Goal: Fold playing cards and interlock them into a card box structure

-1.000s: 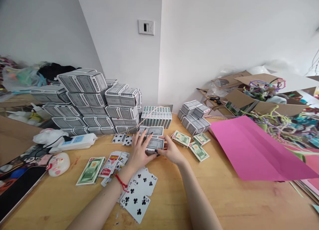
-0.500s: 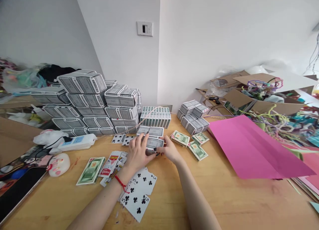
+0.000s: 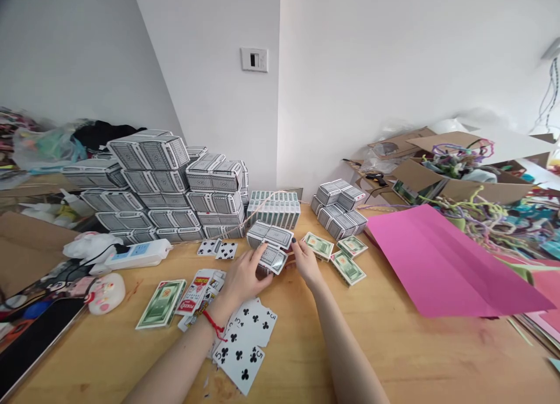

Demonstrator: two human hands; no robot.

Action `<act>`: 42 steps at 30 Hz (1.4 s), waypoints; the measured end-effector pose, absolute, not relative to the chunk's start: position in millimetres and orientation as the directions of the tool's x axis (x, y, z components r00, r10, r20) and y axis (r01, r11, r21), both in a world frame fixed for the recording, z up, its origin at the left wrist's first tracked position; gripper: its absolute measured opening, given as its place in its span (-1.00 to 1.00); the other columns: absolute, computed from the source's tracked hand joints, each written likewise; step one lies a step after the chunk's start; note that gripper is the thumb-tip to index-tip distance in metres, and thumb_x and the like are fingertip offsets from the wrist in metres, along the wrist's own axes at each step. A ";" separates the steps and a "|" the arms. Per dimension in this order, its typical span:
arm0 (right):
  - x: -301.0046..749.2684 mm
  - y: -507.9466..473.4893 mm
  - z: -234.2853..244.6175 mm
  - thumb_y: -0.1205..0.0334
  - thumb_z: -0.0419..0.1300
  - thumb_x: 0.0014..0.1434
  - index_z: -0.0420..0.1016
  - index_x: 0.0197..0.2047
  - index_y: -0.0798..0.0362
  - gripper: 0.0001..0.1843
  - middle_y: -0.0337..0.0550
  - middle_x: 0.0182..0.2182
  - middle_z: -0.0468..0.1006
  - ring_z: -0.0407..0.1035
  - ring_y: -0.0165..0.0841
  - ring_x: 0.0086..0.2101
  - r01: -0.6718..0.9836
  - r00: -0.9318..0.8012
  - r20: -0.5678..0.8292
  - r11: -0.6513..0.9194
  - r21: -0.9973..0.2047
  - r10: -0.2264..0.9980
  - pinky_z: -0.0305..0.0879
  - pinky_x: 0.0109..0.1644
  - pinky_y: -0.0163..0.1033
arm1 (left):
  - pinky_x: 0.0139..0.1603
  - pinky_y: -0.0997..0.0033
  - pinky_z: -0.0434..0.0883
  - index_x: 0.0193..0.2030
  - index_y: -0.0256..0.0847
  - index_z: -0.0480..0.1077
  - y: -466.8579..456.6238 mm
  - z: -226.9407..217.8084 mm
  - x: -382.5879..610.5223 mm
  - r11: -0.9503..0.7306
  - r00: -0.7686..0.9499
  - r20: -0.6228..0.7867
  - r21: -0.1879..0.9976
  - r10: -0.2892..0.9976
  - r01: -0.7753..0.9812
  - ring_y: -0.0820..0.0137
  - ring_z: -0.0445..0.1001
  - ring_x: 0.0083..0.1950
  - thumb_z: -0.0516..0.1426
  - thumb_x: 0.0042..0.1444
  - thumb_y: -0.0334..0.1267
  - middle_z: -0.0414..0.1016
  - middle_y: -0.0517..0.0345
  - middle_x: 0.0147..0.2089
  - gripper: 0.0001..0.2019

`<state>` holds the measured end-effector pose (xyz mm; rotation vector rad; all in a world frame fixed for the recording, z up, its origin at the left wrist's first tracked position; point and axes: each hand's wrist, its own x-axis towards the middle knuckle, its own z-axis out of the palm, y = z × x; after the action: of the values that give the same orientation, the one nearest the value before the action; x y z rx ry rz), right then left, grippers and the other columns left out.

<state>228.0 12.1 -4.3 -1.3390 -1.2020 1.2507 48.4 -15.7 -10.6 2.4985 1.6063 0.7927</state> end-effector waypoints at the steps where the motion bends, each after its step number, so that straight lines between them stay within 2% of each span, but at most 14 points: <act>1: 228.9 13.8 -6.1 -0.13 -0.09 0.11 0.25 -0.39 0.00 -0.63 -0.20 -0.50 0.44 0.38 -0.38 -0.56 0.087 0.050 -0.093 -0.097 -0.991 0.994 0.34 -0.53 -0.26 | -0.13 0.25 0.31 0.21 -0.09 0.02 -15.2 -8.9 46.1 -0.481 0.349 0.371 0.366 0.861 0.797 0.19 0.34 -0.08 0.09 -0.04 -0.15 0.37 0.03 -0.12 -0.37; 4: 234.1 16.8 -9.0 -0.18 -0.08 0.08 0.21 -0.42 -0.02 -0.61 -0.23 -0.59 0.40 0.35 -0.36 -0.61 0.163 0.149 -0.047 -0.071 -0.984 0.988 0.28 -0.60 -0.27 | -0.03 0.24 0.28 0.20 -0.05 0.03 -13.6 -3.3 38.0 -0.542 0.419 0.344 0.500 0.840 0.676 0.20 0.29 0.02 0.11 -0.09 -0.28 0.30 0.06 0.00 -0.35; 7: 239.5 16.3 -6.6 -0.21 -0.03 0.05 0.26 -0.41 -0.02 -0.59 -0.21 -0.57 0.43 0.31 -0.38 -0.66 0.252 0.201 0.016 -0.036 -0.967 0.980 0.19 -0.65 -0.31 | 0.08 0.20 0.21 0.17 -0.06 0.08 -11.6 0.0 30.6 -0.545 0.428 0.343 0.607 0.836 0.578 0.20 0.23 0.10 0.09 -0.13 -0.38 0.23 0.05 0.09 -0.35; 10: 242.1 13.9 -0.6 -0.25 -0.11 0.07 0.31 -0.40 0.00 -0.52 -0.20 -0.58 0.47 0.31 -0.40 -0.70 0.418 0.103 0.001 -0.042 -0.908 0.995 0.13 -0.67 -0.33 | 0.14 0.17 0.16 0.13 -0.10 0.14 -7.9 -0.9 24.2 -0.528 0.407 0.349 0.677 0.844 0.513 0.19 0.18 0.14 0.02 -0.19 -0.49 0.19 0.03 0.10 -0.37; 14: 244.4 9.5 10.6 -0.20 -0.14 0.12 0.36 -0.46 0.03 -0.49 -0.19 -0.58 0.49 0.32 -0.42 -0.71 0.572 -0.023 -0.042 -0.021 -0.820 0.999 0.16 -0.59 -0.31 | 0.19 0.22 0.12 0.08 -0.14 0.19 -1.2 -3.9 14.5 -0.496 0.407 0.323 0.740 0.854 0.454 0.22 0.11 0.20 -0.06 -0.30 -0.53 0.14 0.03 0.12 -0.33; 18: 245.3 4.4 22.4 -0.10 -0.08 0.14 0.36 -0.45 -0.01 -0.60 -0.20 -0.55 0.48 0.35 -0.36 -0.57 0.685 -0.037 0.087 0.089 -0.723 0.996 0.16 -0.49 -0.28 | 0.21 0.20 0.09 0.12 -0.13 0.14 1.4 -2.3 7.7 -0.487 0.463 0.293 0.785 0.837 0.383 0.20 0.03 0.25 -0.06 -0.34 -0.50 0.08 0.08 0.18 -0.27; 21: 243.8 2.2 26.0 -0.04 0.09 0.05 0.35 -0.28 -0.02 -0.71 -0.20 -0.46 0.48 0.35 -0.32 -0.46 0.659 -0.090 0.137 0.162 -0.734 0.986 0.19 -0.39 -0.26 | 0.21 0.20 0.10 0.16 -0.11 0.10 -1.4 1.4 8.3 -0.502 0.484 0.289 0.767 0.826 0.399 0.19 0.03 0.25 -0.01 -0.23 -0.46 0.06 0.08 0.20 -0.31; 25: 242.2 2.3 23.5 0.13 0.31 -0.19 0.34 -0.14 0.02 -0.51 -0.15 -0.33 0.47 0.34 -0.33 -0.42 0.600 -0.166 0.087 0.171 -0.782 0.982 0.22 -0.33 -0.24 | 0.21 0.21 0.09 0.23 -0.06 -0.01 -5.1 3.2 12.5 -0.491 0.480 0.276 0.768 0.833 0.411 0.21 0.01 0.26 0.07 -0.11 -0.38 0.02 0.08 0.24 -0.31; 27: 242.9 3.3 21.2 0.22 0.30 -0.19 0.35 -0.15 0.02 -0.53 -0.15 -0.33 0.47 0.34 -0.32 -0.40 0.613 -0.179 0.093 0.185 -0.768 0.980 0.22 -0.29 -0.24 | 0.22 0.19 0.08 0.26 -0.07 -0.10 -5.4 1.5 14.3 -0.484 0.477 0.277 0.781 0.834 0.394 0.20 0.00 0.26 0.08 -0.10 -0.38 -0.01 0.05 0.26 -0.26; 31: 245.4 6.0 16.2 0.29 0.23 -0.14 0.40 -0.25 0.02 -0.71 -0.17 -0.33 0.45 0.33 -0.30 -0.32 0.687 -0.111 0.178 0.204 -0.697 0.978 0.22 -0.20 -0.19 | 0.20 0.15 0.09 0.27 -0.13 -0.17 -5.2 -3.7 17.5 -0.499 0.451 0.307 0.765 0.838 0.407 0.17 0.04 0.24 0.09 -0.19 -0.45 0.02 -0.04 0.24 -0.17; 33: 245.8 6.9 14.2 0.31 0.20 -0.12 0.39 -0.26 0.01 -0.73 -0.17 -0.30 0.45 0.34 -0.30 -0.28 0.663 -0.097 0.214 0.223 -0.715 0.972 0.24 -0.19 -0.19 | 0.19 0.13 0.10 0.26 -0.13 -0.17 -5.3 -5.0 18.4 -0.500 0.445 0.310 0.759 0.840 0.416 0.15 0.07 0.23 0.05 -0.24 -0.49 0.05 -0.03 0.22 -0.15; 36: 244.7 7.2 14.2 0.36 0.16 -0.10 0.38 -0.17 -0.02 -0.65 -0.17 -0.23 0.49 0.36 -0.29 -0.22 0.572 -0.149 0.203 0.252 -0.781 0.968 0.27 -0.18 -0.20 | 0.15 0.14 0.16 0.25 -0.09 -0.16 -4.6 -4.2 19.0 -0.456 0.462 0.261 0.803 0.848 0.383 0.18 0.12 0.21 -0.01 -0.23 -0.51 0.09 0.03 0.21 -0.18; 39: 243.7 6.4 18.1 0.38 0.15 -0.08 0.40 -0.13 -0.05 -0.62 -0.18 -0.21 0.52 0.39 -0.27 -0.22 0.532 -0.190 0.175 0.251 -0.809 0.966 0.27 -0.13 -0.17 | 0.11 0.18 0.20 0.23 -0.09 -0.12 -3.2 -0.2 21.2 -0.416 0.446 0.221 0.814 0.868 0.405 0.19 0.14 0.20 0.05 -0.10 -0.38 0.11 0.00 0.19 -0.28; 42: 243.4 4.8 23.2 0.38 0.13 -0.05 0.44 -0.16 -0.06 -0.66 -0.20 -0.22 0.54 0.41 -0.27 -0.24 0.538 -0.201 0.161 0.247 -0.806 0.966 0.27 -0.12 -0.16 | 0.11 0.14 0.18 0.20 -0.17 -0.02 -3.0 7.2 24.9 -0.417 0.377 0.224 0.701 0.899 0.579 0.12 0.13 0.19 0.18 -0.14 -0.14 0.15 -0.10 0.15 -0.26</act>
<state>243.4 4.8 23.2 -1.3748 -1.8434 0.8059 24.9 -3.0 7.2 2.1227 1.2693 0.8141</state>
